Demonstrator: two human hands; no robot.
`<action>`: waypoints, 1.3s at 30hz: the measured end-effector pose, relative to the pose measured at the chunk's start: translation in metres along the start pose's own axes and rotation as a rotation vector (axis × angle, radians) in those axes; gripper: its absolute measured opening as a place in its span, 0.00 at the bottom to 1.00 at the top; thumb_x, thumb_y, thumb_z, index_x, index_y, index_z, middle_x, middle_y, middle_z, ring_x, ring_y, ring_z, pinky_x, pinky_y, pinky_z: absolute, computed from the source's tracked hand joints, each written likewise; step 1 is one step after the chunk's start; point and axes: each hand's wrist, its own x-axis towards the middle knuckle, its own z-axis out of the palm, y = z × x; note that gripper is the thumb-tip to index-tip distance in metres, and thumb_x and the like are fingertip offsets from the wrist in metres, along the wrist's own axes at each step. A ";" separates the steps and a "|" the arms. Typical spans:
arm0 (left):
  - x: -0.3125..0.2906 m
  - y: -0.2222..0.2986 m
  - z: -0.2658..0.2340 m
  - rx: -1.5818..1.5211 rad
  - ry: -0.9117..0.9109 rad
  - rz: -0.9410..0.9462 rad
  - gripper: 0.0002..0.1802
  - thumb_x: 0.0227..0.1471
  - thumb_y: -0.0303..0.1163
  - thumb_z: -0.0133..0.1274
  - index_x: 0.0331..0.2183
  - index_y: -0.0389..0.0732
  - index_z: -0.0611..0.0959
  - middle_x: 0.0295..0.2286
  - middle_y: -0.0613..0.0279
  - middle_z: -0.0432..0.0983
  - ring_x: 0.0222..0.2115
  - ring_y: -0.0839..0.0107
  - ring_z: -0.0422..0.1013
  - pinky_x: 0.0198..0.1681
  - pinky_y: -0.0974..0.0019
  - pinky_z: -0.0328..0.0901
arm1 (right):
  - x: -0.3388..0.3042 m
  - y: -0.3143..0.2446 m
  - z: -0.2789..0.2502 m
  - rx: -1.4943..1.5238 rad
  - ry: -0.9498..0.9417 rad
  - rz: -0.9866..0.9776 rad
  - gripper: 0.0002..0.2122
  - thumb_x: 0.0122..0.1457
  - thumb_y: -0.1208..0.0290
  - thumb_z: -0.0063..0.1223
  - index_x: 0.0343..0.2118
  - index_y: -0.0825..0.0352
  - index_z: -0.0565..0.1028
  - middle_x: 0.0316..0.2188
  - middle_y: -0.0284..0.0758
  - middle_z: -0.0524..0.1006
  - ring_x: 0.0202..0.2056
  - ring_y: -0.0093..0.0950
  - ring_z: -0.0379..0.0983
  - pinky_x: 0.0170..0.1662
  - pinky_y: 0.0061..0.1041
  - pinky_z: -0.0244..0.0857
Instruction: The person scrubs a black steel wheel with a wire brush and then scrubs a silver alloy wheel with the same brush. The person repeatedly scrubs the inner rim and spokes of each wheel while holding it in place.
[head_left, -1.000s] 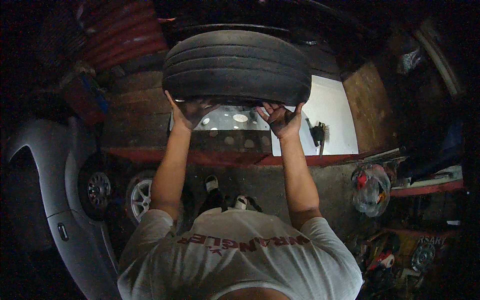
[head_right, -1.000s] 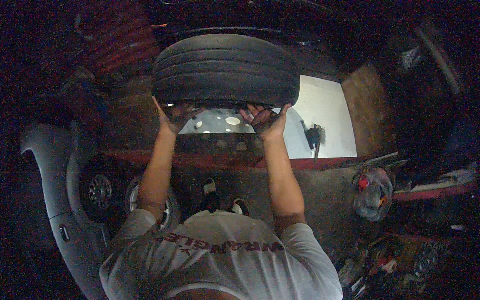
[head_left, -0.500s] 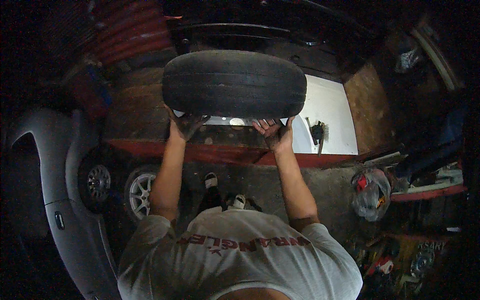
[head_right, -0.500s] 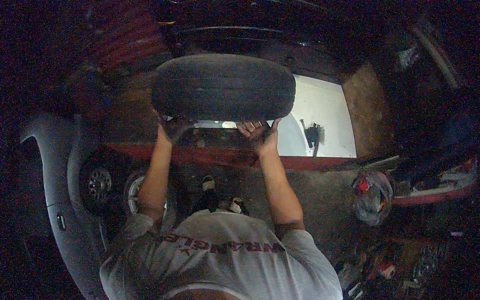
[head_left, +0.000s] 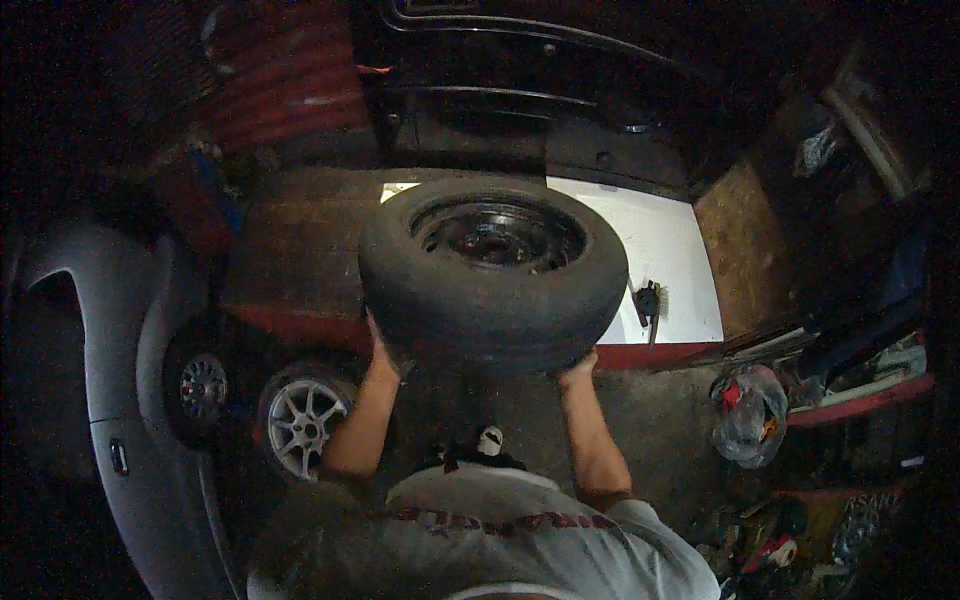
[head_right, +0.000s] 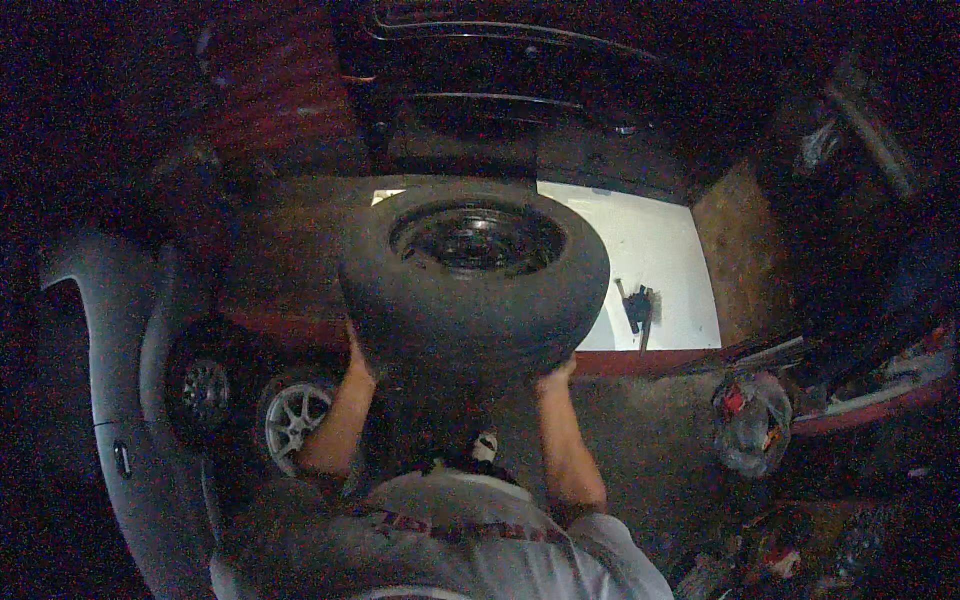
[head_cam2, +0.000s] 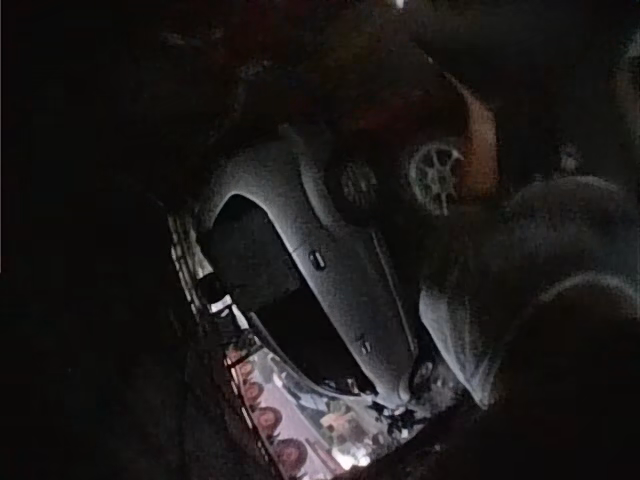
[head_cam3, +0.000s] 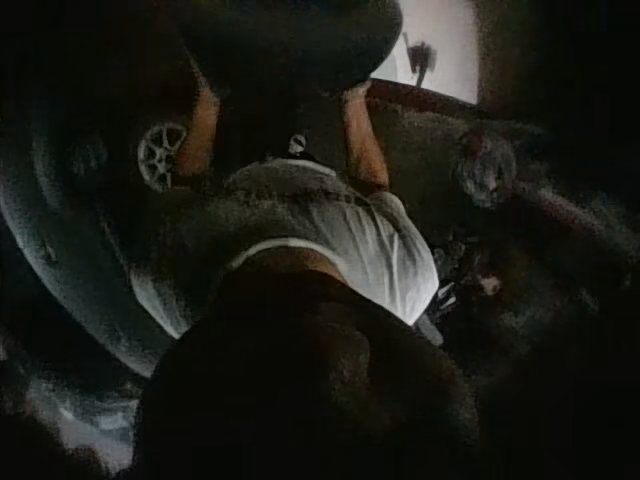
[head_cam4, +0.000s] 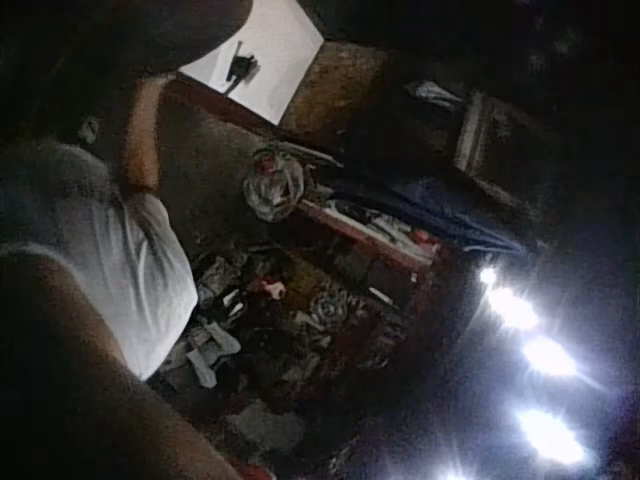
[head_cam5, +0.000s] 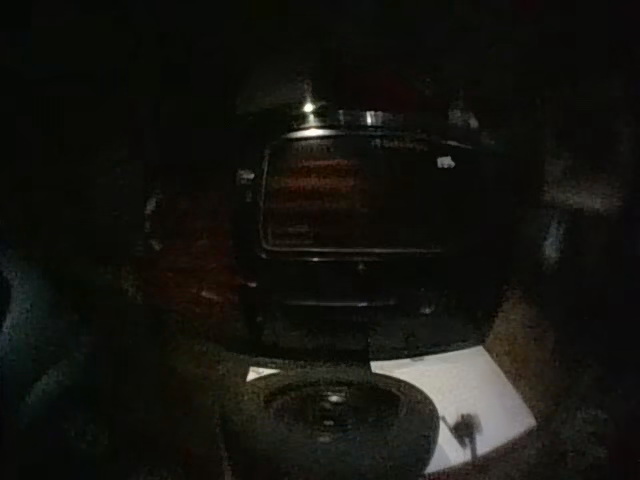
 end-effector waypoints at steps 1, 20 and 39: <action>0.004 -0.003 -0.010 0.011 -0.021 0.002 0.33 0.62 0.55 0.34 0.59 0.43 0.65 0.55 0.60 0.65 0.55 0.57 0.61 0.58 0.51 0.61 | 0.002 0.006 -0.020 0.039 -0.040 -0.014 0.29 0.62 0.50 0.26 0.63 0.60 0.59 0.63 0.38 0.60 0.62 0.43 0.56 0.65 0.50 0.47; 0.021 0.014 -0.101 0.201 0.092 0.040 0.40 0.59 0.63 0.30 0.62 0.45 0.57 0.57 0.57 0.61 0.56 0.54 0.59 0.59 0.50 0.58 | -0.016 0.077 -0.043 0.071 0.149 0.007 0.33 0.60 0.42 0.28 0.63 0.58 0.59 0.63 0.36 0.61 0.61 0.44 0.57 0.63 0.51 0.50; 0.080 0.007 -0.083 0.046 0.176 -0.082 0.42 0.58 0.65 0.29 0.64 0.47 0.55 0.62 0.57 0.54 0.60 0.53 0.53 0.64 0.47 0.49 | 0.077 0.057 -0.041 0.034 -0.068 0.066 0.32 0.61 0.43 0.28 0.62 0.59 0.61 0.62 0.37 0.61 0.61 0.44 0.58 0.63 0.49 0.51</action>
